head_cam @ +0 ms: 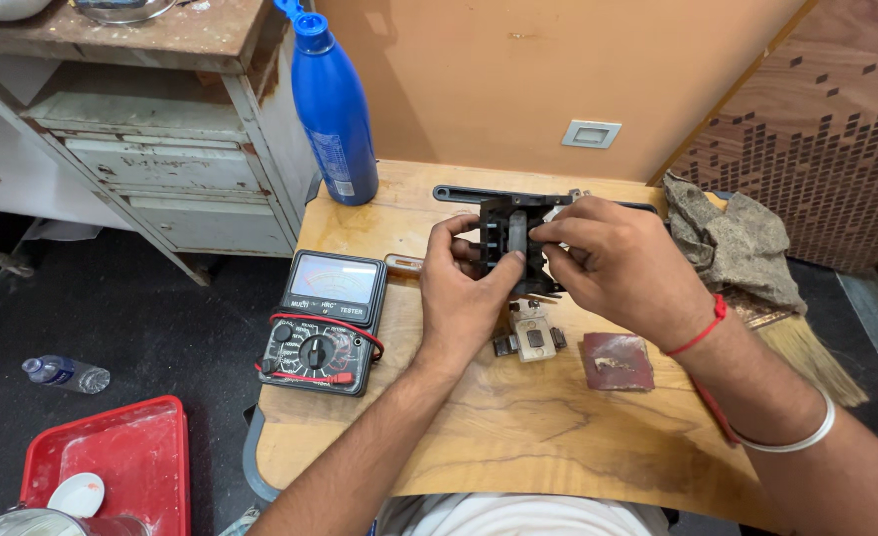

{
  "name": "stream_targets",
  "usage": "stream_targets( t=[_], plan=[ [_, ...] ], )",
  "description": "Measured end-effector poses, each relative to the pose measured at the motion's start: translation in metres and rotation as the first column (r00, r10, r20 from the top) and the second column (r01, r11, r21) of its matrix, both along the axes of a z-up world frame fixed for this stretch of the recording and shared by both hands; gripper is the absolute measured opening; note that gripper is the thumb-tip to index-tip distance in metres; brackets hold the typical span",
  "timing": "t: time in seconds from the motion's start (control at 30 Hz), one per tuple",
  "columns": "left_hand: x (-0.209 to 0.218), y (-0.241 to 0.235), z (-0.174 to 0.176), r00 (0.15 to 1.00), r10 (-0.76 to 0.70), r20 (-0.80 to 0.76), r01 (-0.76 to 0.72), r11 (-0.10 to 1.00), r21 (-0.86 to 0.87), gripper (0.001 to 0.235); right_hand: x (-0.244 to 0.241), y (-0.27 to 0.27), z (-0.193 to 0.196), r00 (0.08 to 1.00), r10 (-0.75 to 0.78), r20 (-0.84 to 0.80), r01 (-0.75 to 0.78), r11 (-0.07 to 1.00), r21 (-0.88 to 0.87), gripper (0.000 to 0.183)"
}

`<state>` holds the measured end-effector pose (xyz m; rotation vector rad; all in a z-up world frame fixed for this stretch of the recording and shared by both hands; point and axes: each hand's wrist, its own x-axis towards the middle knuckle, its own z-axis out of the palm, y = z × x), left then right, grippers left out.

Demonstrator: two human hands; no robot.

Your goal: The person disassembles an electrical contactor using a screwdriver and pliers. They remove internal metal plates and springs, wipe the parts with a cloth, and begin reassembling the component on a wooden table.

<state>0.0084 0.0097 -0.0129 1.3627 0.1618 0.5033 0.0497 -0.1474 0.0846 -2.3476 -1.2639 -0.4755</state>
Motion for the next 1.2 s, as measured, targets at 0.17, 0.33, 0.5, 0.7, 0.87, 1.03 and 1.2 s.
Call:
stream_targets(
  t=[0.17, 0.33, 0.5, 0.7, 0.87, 1.03, 1.2],
  plan=[
    [0.004, 0.000, -0.003, 0.997, -0.083, 0.003, 0.082, 0.980, -0.182, 0.056, 0.000, 0.001, 0.001, 0.999, 0.030, 0.011, -0.031, 0.999, 0.012, 0.022],
    [0.005, 0.000, -0.003, 0.993, -0.118, 0.004, 0.115, 0.956, -0.269, 0.055, 0.005, -0.001, 0.004, 0.997, 0.069, -0.023, -0.069, 0.998, -0.001, 0.022],
    [0.003, 0.002, 0.000, 0.987, -0.162, -0.017, 0.148, 0.934, -0.325, 0.055, 0.008, 0.000, 0.007, 0.995, 0.086, -0.041, -0.087, 0.996, -0.034, 0.021],
    [0.001, 0.004, 0.006, 0.978, -0.204, -0.052, 0.169, 0.908, -0.382, 0.056, 0.007, 0.001, 0.015, 0.995, 0.094, -0.044, -0.097, 0.992, -0.075, 0.024],
    [0.000, 0.004, 0.007, 0.979, -0.199, -0.049, 0.162, 0.898, -0.409, 0.056, 0.011, 0.002, 0.022, 0.990, 0.140, 0.002, -0.139, 0.985, -0.101, 0.026],
    [0.002, 0.007, 0.009, 0.981, -0.190, -0.029, 0.157, 0.879, -0.451, 0.053, 0.012, -0.005, 0.021, 0.997, 0.071, -0.015, -0.072, 0.996, -0.062, 0.027],
    [0.004, 0.014, 0.010, 0.989, -0.147, -0.021, 0.121, 0.879, -0.462, 0.052, 0.003, -0.019, -0.006, 0.953, -0.154, -0.260, 0.223, 0.939, 0.261, 0.013]
  ],
)
